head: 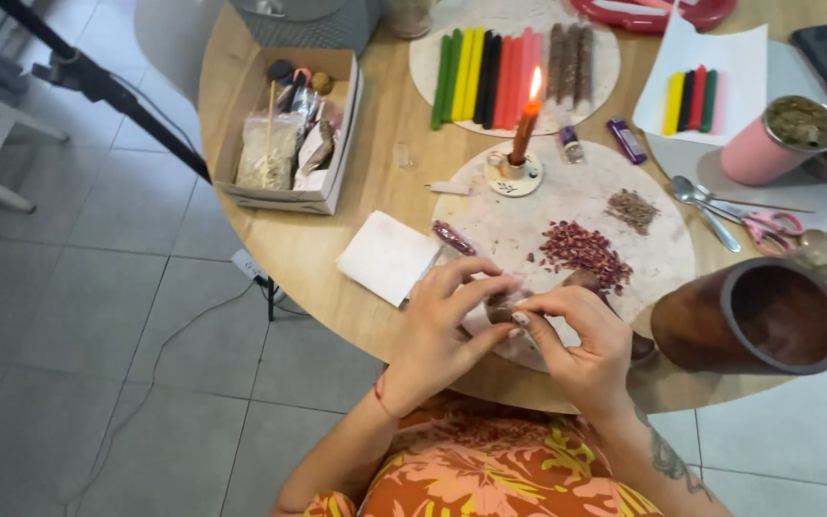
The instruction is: Preparing a mixture of dried herbs and flowers by grinding them in a mortar and pestle and storing them in glass jars.
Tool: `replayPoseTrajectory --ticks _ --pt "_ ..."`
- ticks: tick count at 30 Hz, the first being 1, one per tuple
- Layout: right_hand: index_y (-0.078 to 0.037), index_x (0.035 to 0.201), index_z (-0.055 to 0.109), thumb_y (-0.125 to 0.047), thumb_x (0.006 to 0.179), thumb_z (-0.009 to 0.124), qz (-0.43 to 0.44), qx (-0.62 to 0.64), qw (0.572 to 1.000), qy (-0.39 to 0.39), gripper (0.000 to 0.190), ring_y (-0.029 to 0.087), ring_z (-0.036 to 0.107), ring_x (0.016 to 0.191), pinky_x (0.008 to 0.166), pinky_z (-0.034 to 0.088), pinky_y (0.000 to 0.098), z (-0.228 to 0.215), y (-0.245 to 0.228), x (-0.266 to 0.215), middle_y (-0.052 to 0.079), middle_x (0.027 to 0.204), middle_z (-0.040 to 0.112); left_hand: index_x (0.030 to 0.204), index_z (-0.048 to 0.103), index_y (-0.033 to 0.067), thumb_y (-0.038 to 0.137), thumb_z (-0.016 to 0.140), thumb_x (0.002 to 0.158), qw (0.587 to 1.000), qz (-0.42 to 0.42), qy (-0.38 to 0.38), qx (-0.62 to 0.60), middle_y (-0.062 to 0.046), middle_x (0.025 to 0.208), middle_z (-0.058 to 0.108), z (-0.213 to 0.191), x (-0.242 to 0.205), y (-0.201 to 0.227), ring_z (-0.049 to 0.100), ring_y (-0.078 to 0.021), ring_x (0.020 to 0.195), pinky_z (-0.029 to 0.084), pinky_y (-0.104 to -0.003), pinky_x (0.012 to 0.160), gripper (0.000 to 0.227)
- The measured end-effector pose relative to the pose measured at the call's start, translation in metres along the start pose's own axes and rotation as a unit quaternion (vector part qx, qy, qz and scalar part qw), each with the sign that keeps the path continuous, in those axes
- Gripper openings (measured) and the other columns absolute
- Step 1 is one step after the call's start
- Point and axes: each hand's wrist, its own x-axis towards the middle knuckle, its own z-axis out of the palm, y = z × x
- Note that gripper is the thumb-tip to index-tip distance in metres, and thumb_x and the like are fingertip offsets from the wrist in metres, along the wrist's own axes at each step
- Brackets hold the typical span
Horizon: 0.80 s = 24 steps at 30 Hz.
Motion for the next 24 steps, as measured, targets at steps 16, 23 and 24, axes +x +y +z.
replayPoseTrajectory --ticks 16,23,24 --pt "-0.006 0.081 0.065 -0.016 0.081 0.064 -0.074 0.0 0.985 -0.157 0.009 0.018 0.059 0.06 0.061 0.046 0.0297 -0.035 -0.013 -0.024 0.003 0.07 0.063 0.095 0.049 0.0156 0.016 0.067 0.083 0.9 -0.012 0.244 0.362 0.003 0.086 0.064 -0.137 0.123 -0.097 0.058 -0.0189 0.068 0.043 -0.037 0.059 0.022" --pt "0.005 0.093 0.053 -0.029 0.079 0.072 -0.129 -0.277 0.929 0.209 0.041 0.034 0.056 0.085 0.082 0.044 0.0433 -0.124 0.019 -0.07 0.018 0.089 0.059 0.118 0.049 0.0019 0.009 0.078 0.086 0.92 0.106 0.083 0.367 -0.011 0.109 0.058 -0.087 0.103 -0.05 0.055 -0.0277 0.086 0.042 -0.038 0.074 0.044" --pt "0.005 0.093 0.053 -0.029 0.079 0.072 -0.122 -0.283 0.928 0.209 0.041 0.034 0.056 0.085 0.082 0.044 0.0433 -0.125 0.01 -0.061 0.018 0.089 0.059 0.118 0.049 0.0019 0.009 0.078 0.086 0.923 0.106 0.076 0.361 -0.011 0.109 0.058 -0.074 0.094 -0.046 0.055 -0.0277 0.086 0.042 -0.038 0.074 0.044"
